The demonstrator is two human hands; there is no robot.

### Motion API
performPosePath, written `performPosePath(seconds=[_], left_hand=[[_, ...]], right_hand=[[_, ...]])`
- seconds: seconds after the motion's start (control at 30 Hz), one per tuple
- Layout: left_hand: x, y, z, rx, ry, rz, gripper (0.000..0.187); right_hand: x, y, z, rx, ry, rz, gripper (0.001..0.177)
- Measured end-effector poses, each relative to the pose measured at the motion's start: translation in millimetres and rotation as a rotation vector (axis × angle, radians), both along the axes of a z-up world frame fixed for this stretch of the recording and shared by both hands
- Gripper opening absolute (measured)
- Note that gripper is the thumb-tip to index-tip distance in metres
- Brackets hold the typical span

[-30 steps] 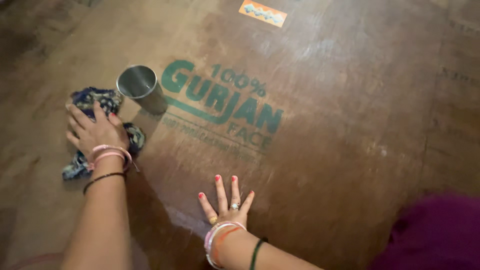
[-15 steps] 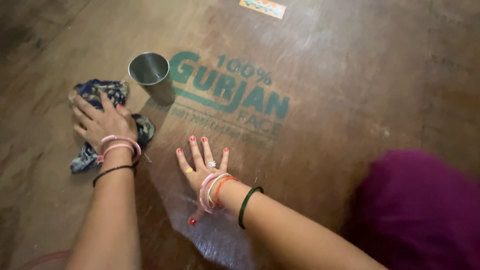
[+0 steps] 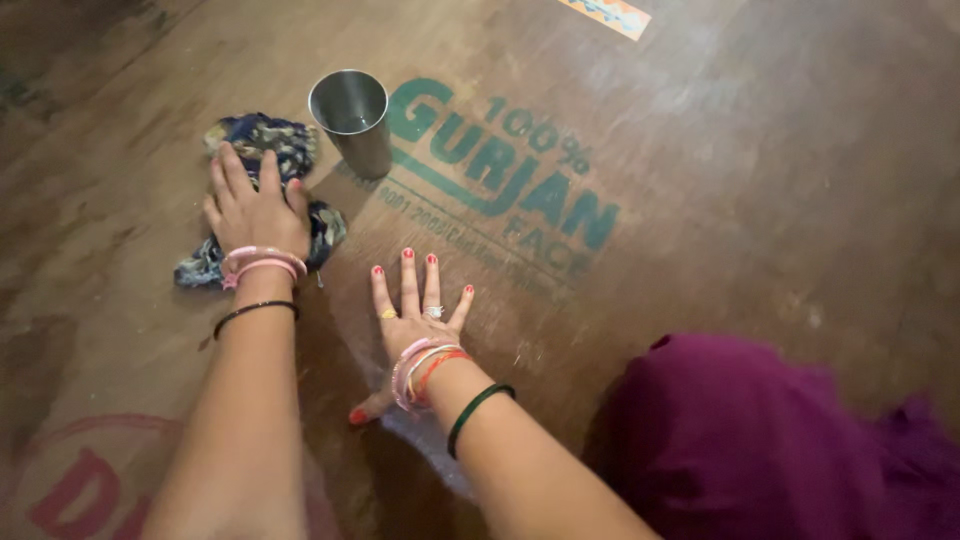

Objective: The person wipes a wooden table surface with a patterned cloth. They move a metal cup and a small orange packet aside to clean underneath them, then return them to the table.

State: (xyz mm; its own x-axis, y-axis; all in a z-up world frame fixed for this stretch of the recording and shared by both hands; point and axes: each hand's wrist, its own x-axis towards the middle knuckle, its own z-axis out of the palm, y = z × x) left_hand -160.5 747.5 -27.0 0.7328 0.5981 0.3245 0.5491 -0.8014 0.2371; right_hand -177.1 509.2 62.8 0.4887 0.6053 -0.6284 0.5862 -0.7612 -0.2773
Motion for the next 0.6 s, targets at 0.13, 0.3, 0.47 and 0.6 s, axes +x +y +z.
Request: performPosePath(seconds=[0.13,0.3,0.47,0.6], left_hand=[[-47.7,-28.3,-1.6,0.050,0.043,-0.029,0.053],[-168.2,-25.4,9.0,-0.010,0.129,0.144,0.049],[-293.1,1.1,2.3,0.029,0.168,0.549,0.054],[-285.3,24.0,-24.0,0.034,0.122,0.897,0.056]], right_hand=[[-8.1,-9.6,14.4,0.075,-0.007,-0.006,0.173],[-4.9,-5.4,25.1,0.022,-0.015,0.016,0.175],[0.8,-5.0,23.4,0.007,0.024,0.022,0.173],[5.5,-2.5,23.4,-0.015,0.048,0.022,0.174]])
